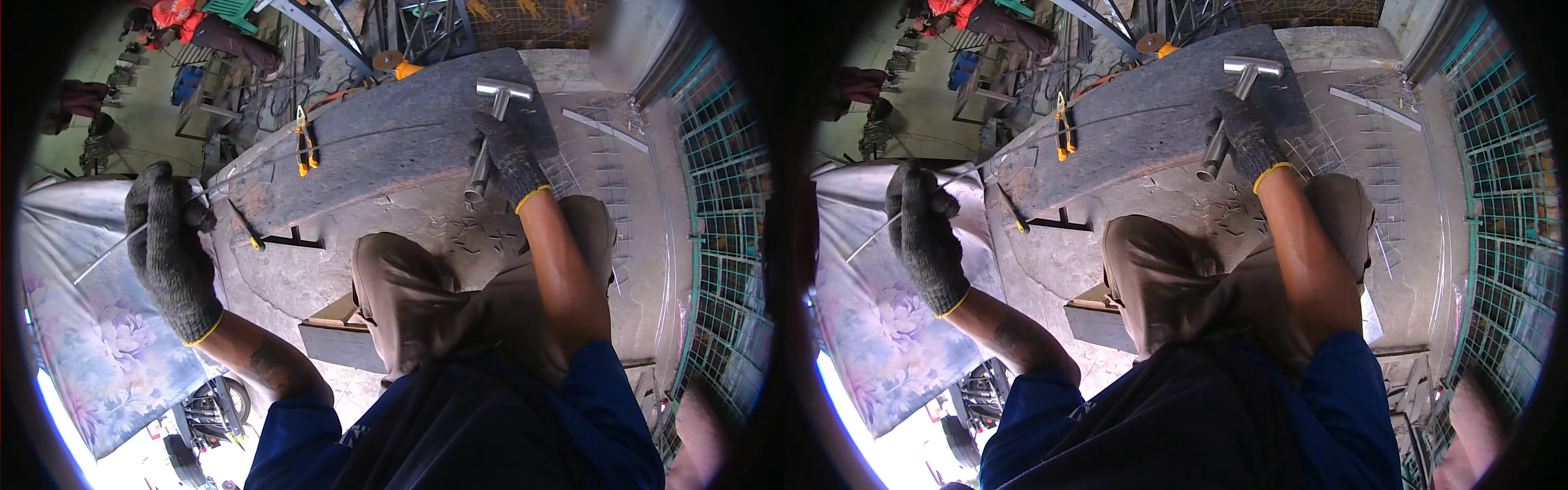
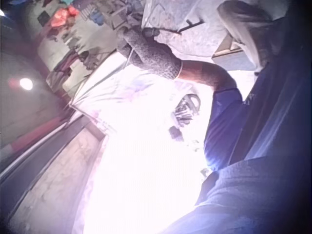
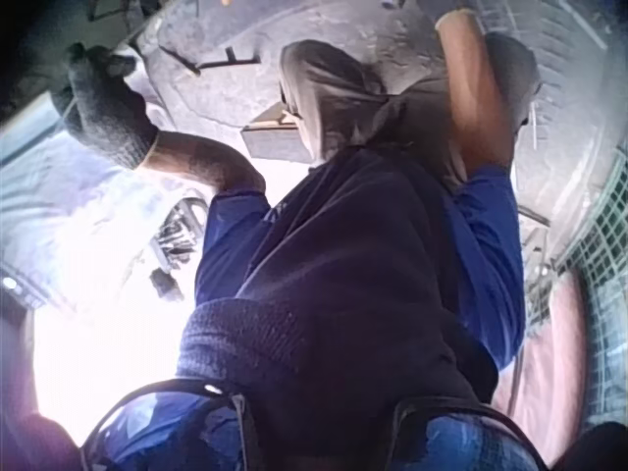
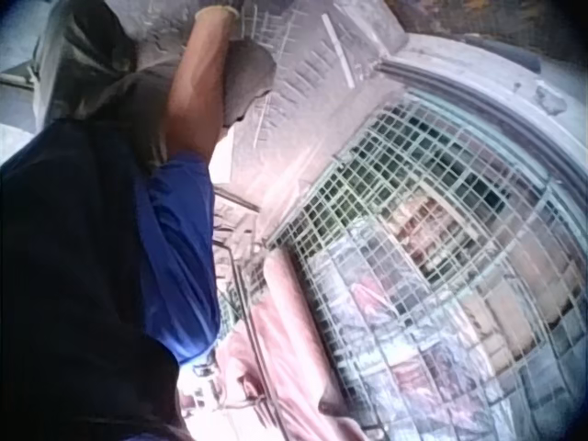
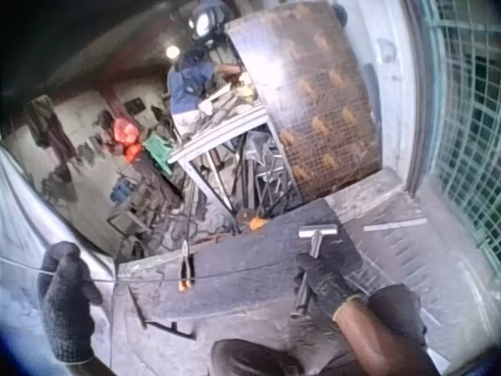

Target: Straightening a metal rod by hammering it against a metal block and using pliers for alignment.

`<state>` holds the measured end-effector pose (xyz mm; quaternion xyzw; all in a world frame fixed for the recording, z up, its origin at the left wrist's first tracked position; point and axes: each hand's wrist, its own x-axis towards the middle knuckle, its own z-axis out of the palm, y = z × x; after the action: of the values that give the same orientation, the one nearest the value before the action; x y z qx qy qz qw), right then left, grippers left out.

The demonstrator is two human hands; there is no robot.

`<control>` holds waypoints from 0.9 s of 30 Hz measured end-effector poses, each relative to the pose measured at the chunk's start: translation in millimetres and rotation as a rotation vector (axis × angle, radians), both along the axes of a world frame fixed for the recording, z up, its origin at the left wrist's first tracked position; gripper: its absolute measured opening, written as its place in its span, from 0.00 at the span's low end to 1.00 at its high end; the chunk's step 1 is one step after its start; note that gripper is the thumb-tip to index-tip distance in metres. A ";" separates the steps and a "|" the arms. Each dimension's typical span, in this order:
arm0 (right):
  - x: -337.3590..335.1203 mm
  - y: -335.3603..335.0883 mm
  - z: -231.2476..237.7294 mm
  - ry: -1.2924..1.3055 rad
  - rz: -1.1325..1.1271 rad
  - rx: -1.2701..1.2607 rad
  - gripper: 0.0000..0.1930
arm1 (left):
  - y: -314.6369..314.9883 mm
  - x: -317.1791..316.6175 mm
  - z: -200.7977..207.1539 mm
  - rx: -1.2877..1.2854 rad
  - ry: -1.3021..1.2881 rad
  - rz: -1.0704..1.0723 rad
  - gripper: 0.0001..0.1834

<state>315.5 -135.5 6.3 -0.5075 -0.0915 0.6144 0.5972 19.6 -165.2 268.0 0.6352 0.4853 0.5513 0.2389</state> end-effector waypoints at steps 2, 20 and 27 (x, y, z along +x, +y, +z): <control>4.0 -1.5 -0.5 -0.013 -0.017 -0.005 0.13 | -11.3 3.6 9.0 0.033 -0.012 0.009 0.16; -1.3 2.2 -1.9 -0.001 0.001 0.036 0.12 | -28.6 63.2 8.9 0.299 0.103 -0.314 0.26; 7.4 -2.7 -4.7 -0.028 0.011 0.091 0.13 | -34.3 115.9 -52.0 -0.038 0.615 -0.657 0.14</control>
<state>322.9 -138.2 1.6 -0.4877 -0.1306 0.6057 0.6151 135.5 -199.5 216.0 0.8854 0.3164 0.2231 0.2574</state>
